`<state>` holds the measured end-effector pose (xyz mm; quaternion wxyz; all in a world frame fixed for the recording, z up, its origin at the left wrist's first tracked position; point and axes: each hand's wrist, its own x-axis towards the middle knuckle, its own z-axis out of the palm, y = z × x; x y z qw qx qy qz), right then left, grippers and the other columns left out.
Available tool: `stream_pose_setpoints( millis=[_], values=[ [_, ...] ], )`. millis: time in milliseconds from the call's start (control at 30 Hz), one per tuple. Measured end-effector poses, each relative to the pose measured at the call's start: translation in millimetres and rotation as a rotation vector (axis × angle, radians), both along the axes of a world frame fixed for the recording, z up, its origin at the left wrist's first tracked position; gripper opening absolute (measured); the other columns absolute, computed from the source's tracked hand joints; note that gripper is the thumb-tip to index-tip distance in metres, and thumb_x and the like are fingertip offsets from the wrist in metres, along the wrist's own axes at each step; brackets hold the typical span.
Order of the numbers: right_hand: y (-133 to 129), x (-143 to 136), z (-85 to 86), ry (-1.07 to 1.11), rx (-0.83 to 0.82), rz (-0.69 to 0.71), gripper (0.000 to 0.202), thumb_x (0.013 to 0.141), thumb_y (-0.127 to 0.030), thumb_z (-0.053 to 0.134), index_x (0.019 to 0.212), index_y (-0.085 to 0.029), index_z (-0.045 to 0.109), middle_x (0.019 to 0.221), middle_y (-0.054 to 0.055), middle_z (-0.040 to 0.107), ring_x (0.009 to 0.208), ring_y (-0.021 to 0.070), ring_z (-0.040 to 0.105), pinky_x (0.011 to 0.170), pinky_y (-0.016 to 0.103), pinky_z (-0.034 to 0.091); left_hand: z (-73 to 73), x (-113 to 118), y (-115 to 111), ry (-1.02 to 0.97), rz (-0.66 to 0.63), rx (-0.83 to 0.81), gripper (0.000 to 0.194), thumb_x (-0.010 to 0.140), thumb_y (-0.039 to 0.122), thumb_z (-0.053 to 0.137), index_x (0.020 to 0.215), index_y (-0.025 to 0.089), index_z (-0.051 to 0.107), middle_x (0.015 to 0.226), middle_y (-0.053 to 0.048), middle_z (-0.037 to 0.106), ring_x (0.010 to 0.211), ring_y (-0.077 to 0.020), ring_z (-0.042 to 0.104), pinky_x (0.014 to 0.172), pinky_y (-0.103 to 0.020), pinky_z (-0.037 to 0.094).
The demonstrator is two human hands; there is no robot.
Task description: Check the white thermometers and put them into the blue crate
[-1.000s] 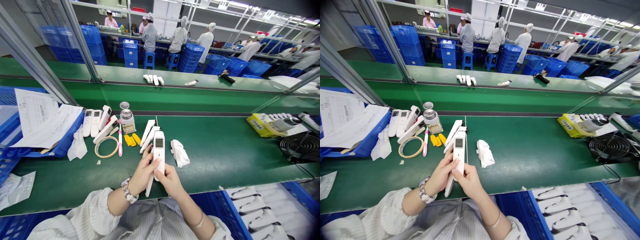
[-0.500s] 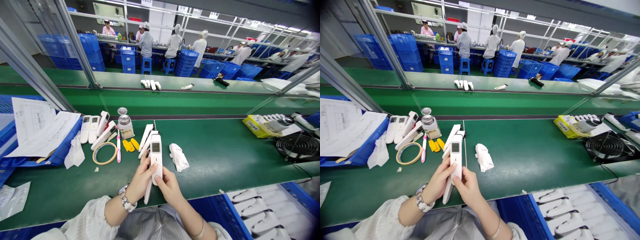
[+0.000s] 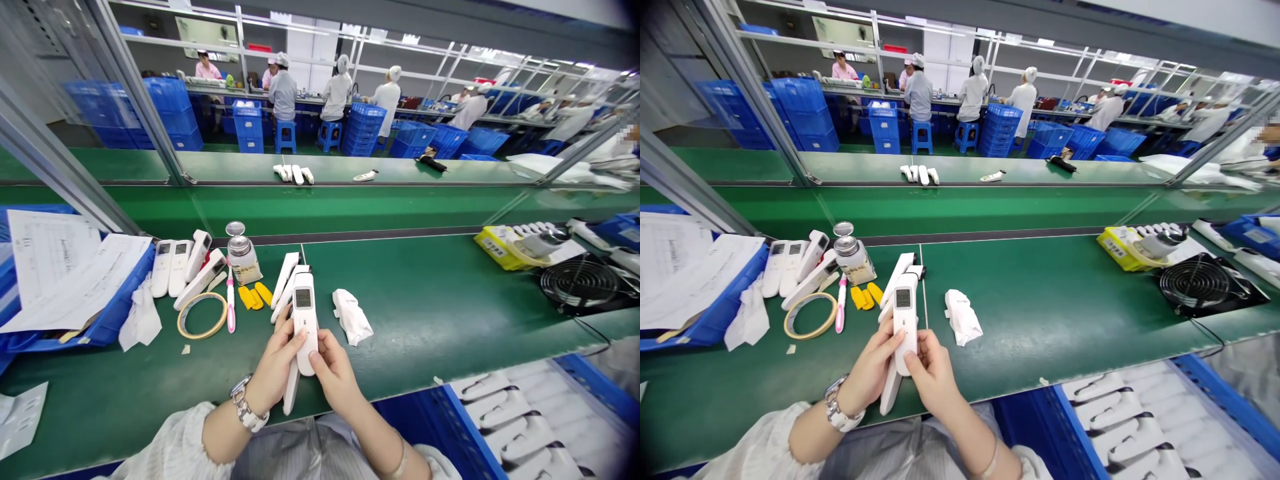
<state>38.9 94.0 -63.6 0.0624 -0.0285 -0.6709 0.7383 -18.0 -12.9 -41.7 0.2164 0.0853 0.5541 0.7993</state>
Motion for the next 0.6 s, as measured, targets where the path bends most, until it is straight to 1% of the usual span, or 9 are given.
stream_pose_setpoints(
  millis=[100, 200, 333, 400, 500, 567, 600],
  values=[
    [-0.5, 0.6, 0.3, -0.008, 0.007, 0.004, 0.021, 0.085, -0.037, 0.051, 0.096, -0.02, 0.049, 0.072, -0.001, 0.05, 0.06, 0.0117, 0.045, 0.055, 0.023, 0.036, -1.4, -0.5, -0.7, -0.018, -0.046, 0.024, 0.027, 0.081, 0.031, 0.054, 0.107, 0.026, 0.061, 0.144, 0.0, 0.025, 0.128, -0.0272, 0.028, 0.105, -0.038, 0.026],
    [-1.0, 0.7, 1.4, -0.012, 0.021, 0.005, 0.02, 0.085, -0.037, 0.051, 0.094, -0.019, 0.05, 0.071, -0.002, 0.05, 0.059, 0.0112, 0.043, 0.054, 0.023, 0.035, -1.7, -1.3, -1.2, -0.028, -0.048, 0.026, 0.026, 0.082, 0.03, 0.053, 0.106, 0.025, 0.061, 0.144, 0.0, 0.025, 0.128, -0.0271, 0.027, 0.106, -0.038, 0.023],
    [-0.2, 0.3, 1.3, -0.017, 0.018, -0.005, 0.02, 0.083, -0.036, 0.054, 0.09, -0.018, 0.051, 0.068, -0.002, 0.049, 0.057, 0.0107, 0.042, 0.053, 0.022, 0.034, -0.1, -1.1, -0.6, -0.019, -0.04, 0.031, 0.025, 0.082, 0.029, 0.054, 0.104, 0.024, 0.062, 0.143, -0.001, 0.027, 0.128, -0.0266, 0.028, 0.105, -0.036, 0.025],
    [1.0, 0.4, 0.6, -0.028, 0.011, -0.014, 0.019, 0.082, -0.036, 0.055, 0.084, -0.017, 0.053, 0.066, -0.003, 0.049, 0.056, 0.0104, 0.042, 0.052, 0.022, 0.034, 0.9, 0.3, -0.1, -0.028, -0.048, 0.034, 0.027, 0.081, 0.03, 0.054, 0.106, 0.023, 0.061, 0.138, -0.003, 0.034, 0.126, -0.0262, 0.031, 0.102, -0.035, 0.028],
    [3.0, 1.5, 0.9, -0.025, -0.013, -0.042, 0.02, 0.083, -0.038, 0.053, 0.082, -0.018, 0.054, 0.068, -0.002, 0.052, 0.059, 0.0117, 0.045, 0.055, 0.022, 0.037, 3.6, 2.5, -0.1, -0.06, -0.095, 0.083, 0.033, 0.079, 0.032, 0.058, 0.111, 0.023, 0.057, 0.13, -0.006, 0.045, 0.116, -0.0249, 0.043, 0.095, -0.033, 0.037],
    [4.1, 2.8, 2.4, -0.018, -0.037, -0.067, 0.021, 0.085, -0.04, 0.051, 0.086, -0.019, 0.054, 0.073, 0.0, 0.055, 0.065, 0.0136, 0.049, 0.06, 0.023, 0.04, 6.8, 2.2, -0.8, -0.089, -0.07, 0.132, 0.041, 0.078, 0.033, 0.059, 0.117, 0.026, 0.05, 0.129, -0.005, 0.046, 0.111, -0.022, 0.049, 0.091, -0.03, 0.041],
    [4.6, 3.5, 3.3, -0.022, -0.055, -0.073, 0.021, 0.085, -0.04, 0.049, 0.088, -0.019, 0.053, 0.076, 0.001, 0.056, 0.068, 0.0144, 0.05, 0.062, 0.024, 0.041, 8.6, 1.1, -1.4, -0.113, -0.029, 0.153, 0.046, 0.078, 0.033, 0.059, 0.121, 0.03, 0.045, 0.13, -0.004, 0.046, 0.108, -0.0205, 0.051, 0.088, -0.029, 0.042]
  ],
)
